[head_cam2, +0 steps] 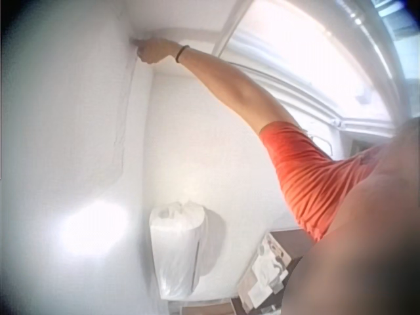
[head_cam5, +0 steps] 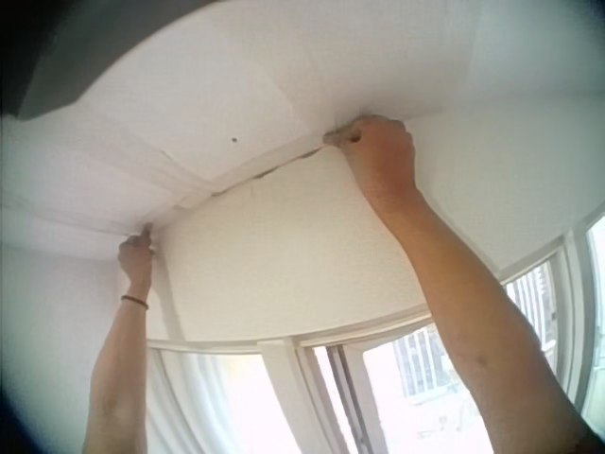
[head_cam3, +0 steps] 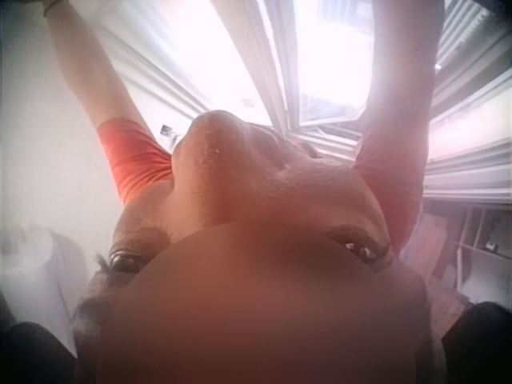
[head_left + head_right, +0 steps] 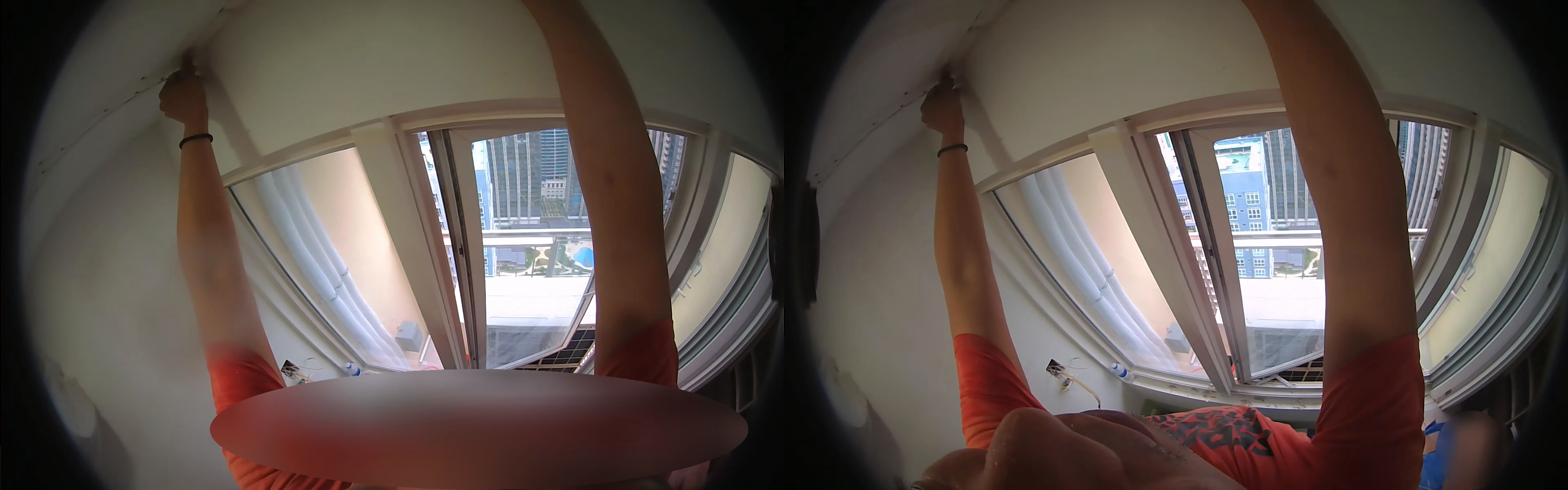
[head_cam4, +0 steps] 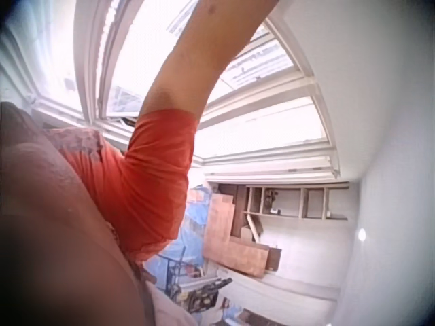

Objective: The person applies joint compound to a ceiling crack using a putty knife and hawk, then embeds joint tape over the crack and smooths it with the putty knife. The person repeats the process by applying more compound over the taped area.

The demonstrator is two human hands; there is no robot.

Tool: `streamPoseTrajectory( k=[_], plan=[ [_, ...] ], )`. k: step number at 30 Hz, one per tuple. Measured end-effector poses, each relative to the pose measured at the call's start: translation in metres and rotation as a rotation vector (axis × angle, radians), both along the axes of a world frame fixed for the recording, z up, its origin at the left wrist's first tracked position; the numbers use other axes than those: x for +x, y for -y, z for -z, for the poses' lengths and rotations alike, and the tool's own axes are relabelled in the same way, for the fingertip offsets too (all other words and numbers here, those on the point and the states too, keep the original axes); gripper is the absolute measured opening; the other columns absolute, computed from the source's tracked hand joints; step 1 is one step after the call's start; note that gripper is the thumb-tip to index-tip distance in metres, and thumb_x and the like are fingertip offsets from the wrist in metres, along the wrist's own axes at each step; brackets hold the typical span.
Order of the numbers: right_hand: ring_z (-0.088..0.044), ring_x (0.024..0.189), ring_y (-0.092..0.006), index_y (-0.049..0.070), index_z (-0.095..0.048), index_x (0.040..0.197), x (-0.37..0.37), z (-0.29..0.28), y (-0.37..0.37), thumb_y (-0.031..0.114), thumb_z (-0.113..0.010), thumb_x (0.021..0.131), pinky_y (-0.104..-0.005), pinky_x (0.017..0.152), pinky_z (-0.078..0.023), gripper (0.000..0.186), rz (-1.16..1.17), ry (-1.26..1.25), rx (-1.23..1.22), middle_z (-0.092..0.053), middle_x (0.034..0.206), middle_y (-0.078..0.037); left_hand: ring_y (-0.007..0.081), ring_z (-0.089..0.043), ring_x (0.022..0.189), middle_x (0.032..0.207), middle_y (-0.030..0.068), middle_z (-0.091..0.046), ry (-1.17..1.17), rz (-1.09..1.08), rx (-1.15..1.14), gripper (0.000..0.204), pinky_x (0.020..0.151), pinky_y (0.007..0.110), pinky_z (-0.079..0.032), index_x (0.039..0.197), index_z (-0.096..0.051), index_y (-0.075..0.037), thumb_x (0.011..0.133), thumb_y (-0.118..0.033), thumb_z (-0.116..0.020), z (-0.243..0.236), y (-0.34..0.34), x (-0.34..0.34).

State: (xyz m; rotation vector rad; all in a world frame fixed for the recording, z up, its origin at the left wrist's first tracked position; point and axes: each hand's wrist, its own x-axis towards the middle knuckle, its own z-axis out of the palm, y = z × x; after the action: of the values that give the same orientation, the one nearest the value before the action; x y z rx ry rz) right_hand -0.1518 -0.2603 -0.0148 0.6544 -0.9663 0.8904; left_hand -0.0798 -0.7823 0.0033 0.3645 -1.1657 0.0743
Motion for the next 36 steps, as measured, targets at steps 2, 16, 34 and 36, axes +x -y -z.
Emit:
streamPoseTrajectory(
  k=[2,16,34,36],
  plan=[
    [-0.072,0.083,-0.0320,-0.002,-0.077,0.084,-0.001,-0.001,-0.004,0.033,-0.079,0.086,-0.0397,0.078,-0.054,0.035,0.050,0.020,-0.007,-0.076,0.090,-0.017,0.0340,-0.073,0.068,0.074,0.0098,-0.076,0.013,-0.066,-0.055,0.069,0.065,0.044,-0.057,0.073,-0.079,-0.011,0.095,-0.070,-0.053,0.000,0.004,-0.002],
    [-0.070,0.087,-0.0346,0.006,-0.074,0.095,-0.006,0.000,0.022,0.029,-0.073,0.089,-0.0471,0.078,-0.055,0.023,0.270,0.043,-0.166,-0.076,0.091,-0.012,0.0289,-0.073,0.099,0.111,0.0104,-0.076,0.005,0.489,-0.206,0.044,0.085,0.037,-0.059,0.115,-0.074,-0.009,0.098,-0.047,-0.059,-0.040,0.077,-0.052],
    [-0.072,0.085,-0.0359,0.003,-0.076,0.091,-0.014,0.000,0.023,0.026,-0.073,0.090,-0.0441,0.077,-0.056,0.024,0.170,0.024,-0.070,-0.075,0.091,-0.017,0.0228,-0.058,0.127,0.146,0.0055,-0.056,0.119,0.658,0.144,0.060,0.099,0.036,-0.053,0.151,-0.042,-0.007,0.104,-0.044,-0.051,-0.004,-0.011,-0.052],
    [-0.072,0.086,-0.0363,0.003,-0.077,0.092,-0.017,-0.002,0.016,0.026,-0.071,0.090,-0.0440,0.077,-0.056,0.024,0.168,-0.006,-0.073,-0.075,0.091,-0.016,0.0244,-0.054,0.133,0.152,0.0056,-0.051,-0.010,1.150,0.399,0.064,0.104,0.036,-0.050,0.154,-0.038,-0.008,0.104,-0.045,-0.051,0.006,-0.079,-0.028]
  ],
)
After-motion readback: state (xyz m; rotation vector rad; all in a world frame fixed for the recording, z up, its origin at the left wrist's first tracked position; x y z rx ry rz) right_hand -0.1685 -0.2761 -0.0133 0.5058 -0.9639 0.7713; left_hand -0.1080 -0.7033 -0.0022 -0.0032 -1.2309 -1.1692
